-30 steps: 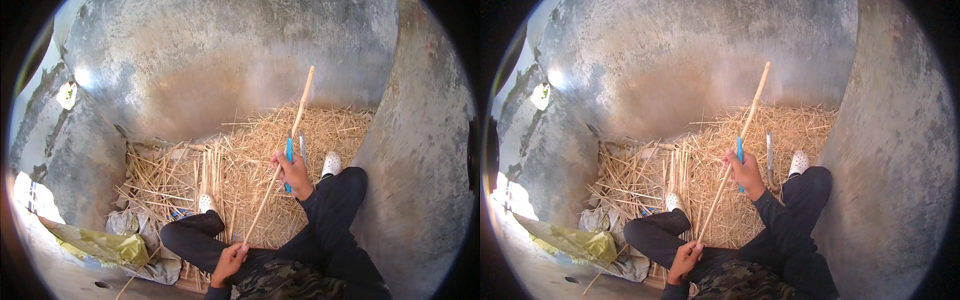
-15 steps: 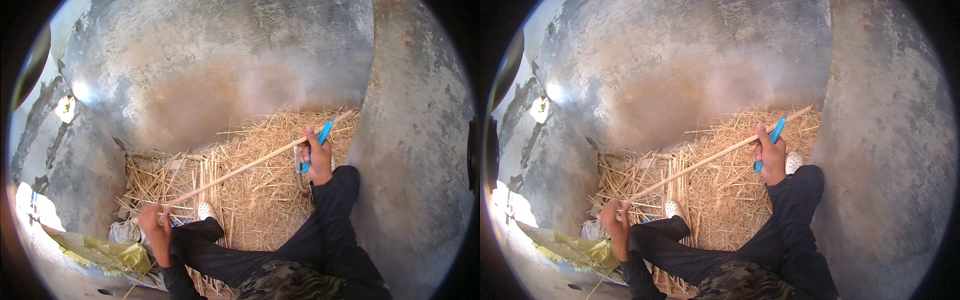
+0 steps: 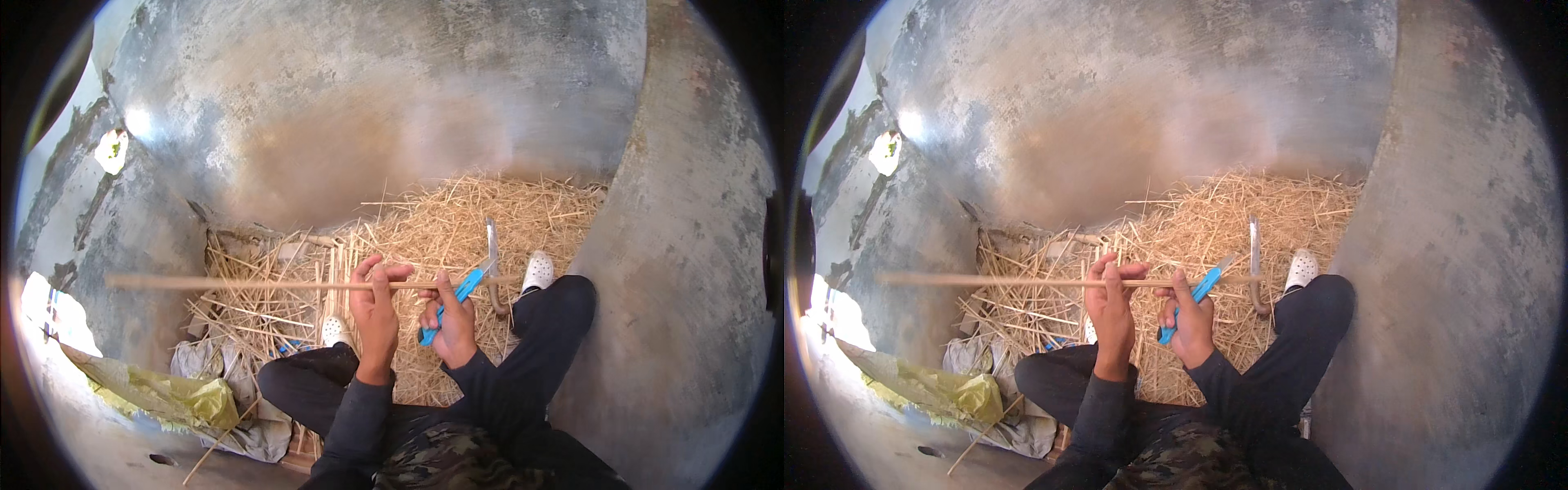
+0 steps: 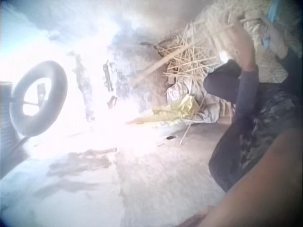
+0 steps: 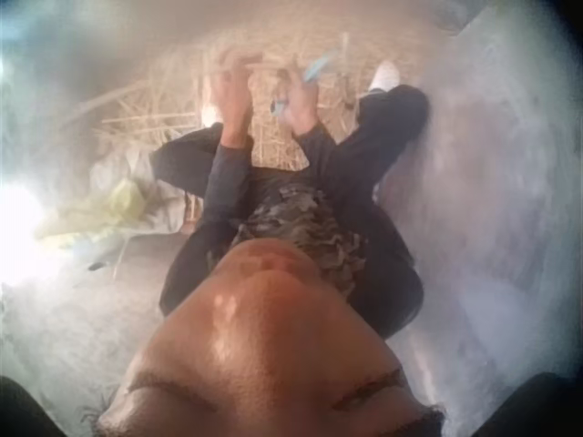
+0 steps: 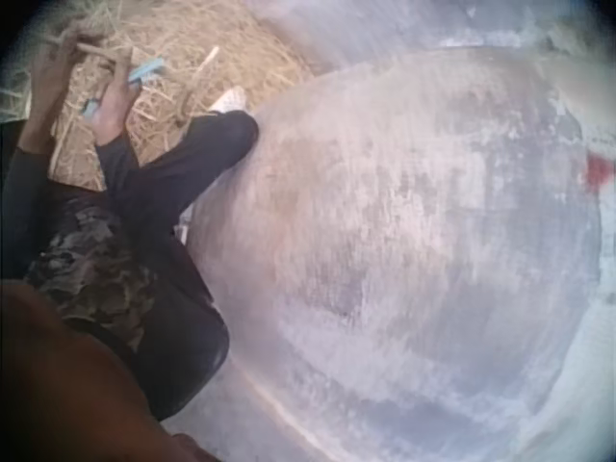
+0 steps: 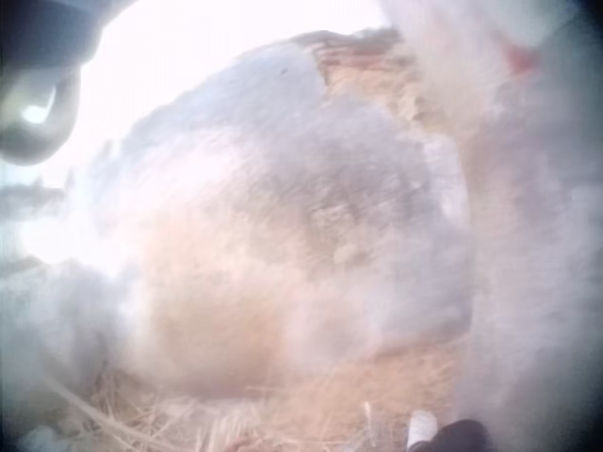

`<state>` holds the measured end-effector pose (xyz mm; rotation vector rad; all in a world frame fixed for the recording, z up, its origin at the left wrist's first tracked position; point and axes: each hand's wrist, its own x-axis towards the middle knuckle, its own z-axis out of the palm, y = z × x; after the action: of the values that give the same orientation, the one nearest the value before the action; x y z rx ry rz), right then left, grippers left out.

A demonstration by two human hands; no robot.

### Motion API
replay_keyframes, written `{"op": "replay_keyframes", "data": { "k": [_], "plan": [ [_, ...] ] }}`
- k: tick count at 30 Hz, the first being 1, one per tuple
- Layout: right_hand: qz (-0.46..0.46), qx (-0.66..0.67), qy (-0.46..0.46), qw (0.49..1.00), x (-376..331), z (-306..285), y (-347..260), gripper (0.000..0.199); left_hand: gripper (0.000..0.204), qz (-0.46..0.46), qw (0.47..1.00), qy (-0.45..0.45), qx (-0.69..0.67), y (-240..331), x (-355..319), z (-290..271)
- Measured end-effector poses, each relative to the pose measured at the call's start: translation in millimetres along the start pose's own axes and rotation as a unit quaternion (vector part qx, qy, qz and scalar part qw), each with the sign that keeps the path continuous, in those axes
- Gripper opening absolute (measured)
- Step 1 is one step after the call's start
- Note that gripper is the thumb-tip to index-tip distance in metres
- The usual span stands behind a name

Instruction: The person sits on a floor covered in straw and uses a knife to peel the outer layers off long, thin sticks. They hold the stick in one hand and scrape the knife along its length to remove the bark, creating thin shavings that fall onto the pile below.

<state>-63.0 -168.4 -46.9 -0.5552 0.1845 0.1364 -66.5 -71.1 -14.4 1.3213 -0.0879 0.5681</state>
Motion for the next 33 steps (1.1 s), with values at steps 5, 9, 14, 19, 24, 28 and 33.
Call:
{"op": "replay_keyframes", "data": {
  "k": [5,9,14,19,24,28,33],
  "plan": [
    [0.112,-0.407,-0.188,0.887,-24,-36,-6,0.028,0.029,-0.053,0.997,-0.050,0.030,8,41,-23],
    [0.108,-0.400,-0.227,0.881,-42,-37,-29,0.028,0.028,-0.074,0.988,-0.103,0.089,14,49,-30],
    [0.005,-0.336,-0.153,0.929,-20,-13,-46,0.021,0.027,-0.132,0.961,-0.225,0.092,1,27,-42],
    [-0.117,-0.319,-0.100,0.935,26,2,-47,0.021,0.031,-0.243,0.920,-0.306,0.029,-8,-21,-50],
    [-0.061,-0.301,-0.125,0.943,39,-1,-44,0.023,0.033,-0.346,0.873,-0.343,-0.016,-4,-65,-76],
    [-0.030,-0.330,-0.149,0.932,33,-19,-21,0.021,0.039,-0.359,0.884,-0.285,-0.090,-1,-74,-76],
    [-0.080,-0.498,-0.182,0.844,25,-33,-5,0.022,0.038,-0.399,0.884,-0.207,-0.131,2,-84,-71]
  ]
}}
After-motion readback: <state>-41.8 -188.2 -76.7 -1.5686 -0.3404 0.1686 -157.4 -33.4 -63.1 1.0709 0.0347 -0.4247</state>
